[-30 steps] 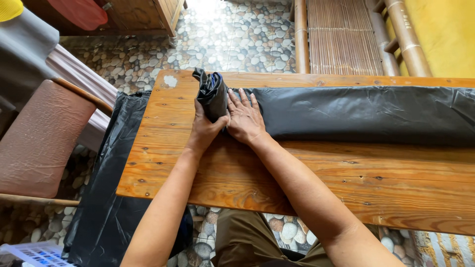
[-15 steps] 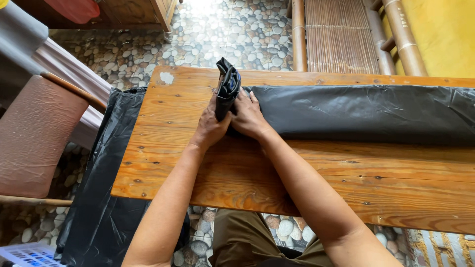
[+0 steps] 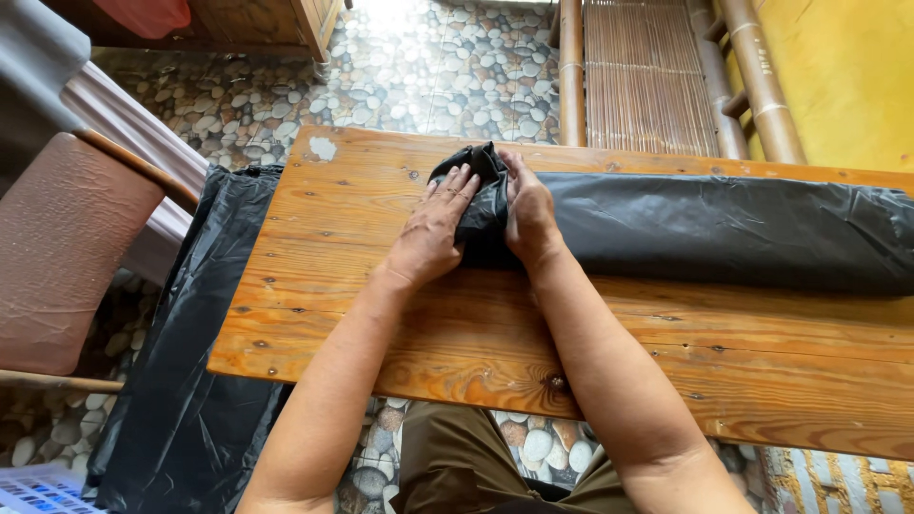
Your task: The person folds a large black tarp on a wooden table, rolling it into a compact bundle. They then place the folded tarp into a black carrying bag and secure it with a blue strap.
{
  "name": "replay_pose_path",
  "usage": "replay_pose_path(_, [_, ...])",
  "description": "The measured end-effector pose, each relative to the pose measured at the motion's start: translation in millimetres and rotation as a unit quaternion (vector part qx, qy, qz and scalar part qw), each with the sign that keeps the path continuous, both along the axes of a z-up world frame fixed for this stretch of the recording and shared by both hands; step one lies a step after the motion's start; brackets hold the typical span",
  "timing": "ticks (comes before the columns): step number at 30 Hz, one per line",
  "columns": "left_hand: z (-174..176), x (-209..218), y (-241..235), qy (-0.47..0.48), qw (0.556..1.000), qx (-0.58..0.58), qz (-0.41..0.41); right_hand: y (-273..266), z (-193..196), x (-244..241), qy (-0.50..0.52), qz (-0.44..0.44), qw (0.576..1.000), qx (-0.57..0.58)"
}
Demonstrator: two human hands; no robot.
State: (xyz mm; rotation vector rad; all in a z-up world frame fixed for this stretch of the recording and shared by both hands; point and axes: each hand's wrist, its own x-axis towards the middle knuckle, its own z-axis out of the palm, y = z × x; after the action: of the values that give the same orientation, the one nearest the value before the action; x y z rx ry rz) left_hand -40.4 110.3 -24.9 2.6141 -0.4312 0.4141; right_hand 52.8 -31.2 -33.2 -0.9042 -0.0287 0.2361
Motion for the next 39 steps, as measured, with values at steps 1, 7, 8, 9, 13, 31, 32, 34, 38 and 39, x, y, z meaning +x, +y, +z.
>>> replay_pose_path(1, [-2, 2, -2, 0.009, 0.999, 0.033, 0.008, -3, 5, -5, -0.008, -0.021, 1.000, -0.019])
replay_pose_path(7, [-5, 6, -12, 0.035, 0.990, 0.134, 0.025, -19, 39, -19, -0.212, -0.087, 0.933, -0.276])
replay_pose_path(8, [-1, 3, -15, 0.036, 0.988, 0.150, 0.026, -24, 54, -27, -0.276, -0.067, 0.862, -0.421])
replay_pose_path(9, [-4, 6, -14, 0.037, 0.987, 0.151, 0.028, -22, 46, -26, -0.276, -0.066, 0.862, -0.420])
replay_pose_path(13, [-7, 8, -14, 0.049, 0.982, 0.182, 0.020, -24, 15, -29, -0.399, 0.026, 0.629, -0.667])
replay_pose_path(31, [4, -32, 20, 0.091, 0.992, 0.086, 0.007, -34, -13, -33, -0.456, -0.075, 0.585, -0.666])
replay_pose_path(32, [2, -31, 22, 0.093, 0.991, 0.100, 0.003, -34, -15, -33, -0.467, -0.099, 0.575, -0.665])
replay_pose_path(34, [4, -28, 25, 0.097, 0.989, 0.114, -0.001, -34, -14, -38, -0.467, -0.113, 0.561, -0.675])
replay_pose_path(38, [8, -17, 38, 0.145, 0.987, 0.069, -0.005, -31, -17, -40, -0.466, -0.135, 0.536, -0.691])
replay_pose_path(39, [12, -11, 35, 0.145, 0.987, 0.069, -0.005, -31, -19, -40, -0.467, -0.135, 0.535, -0.691])
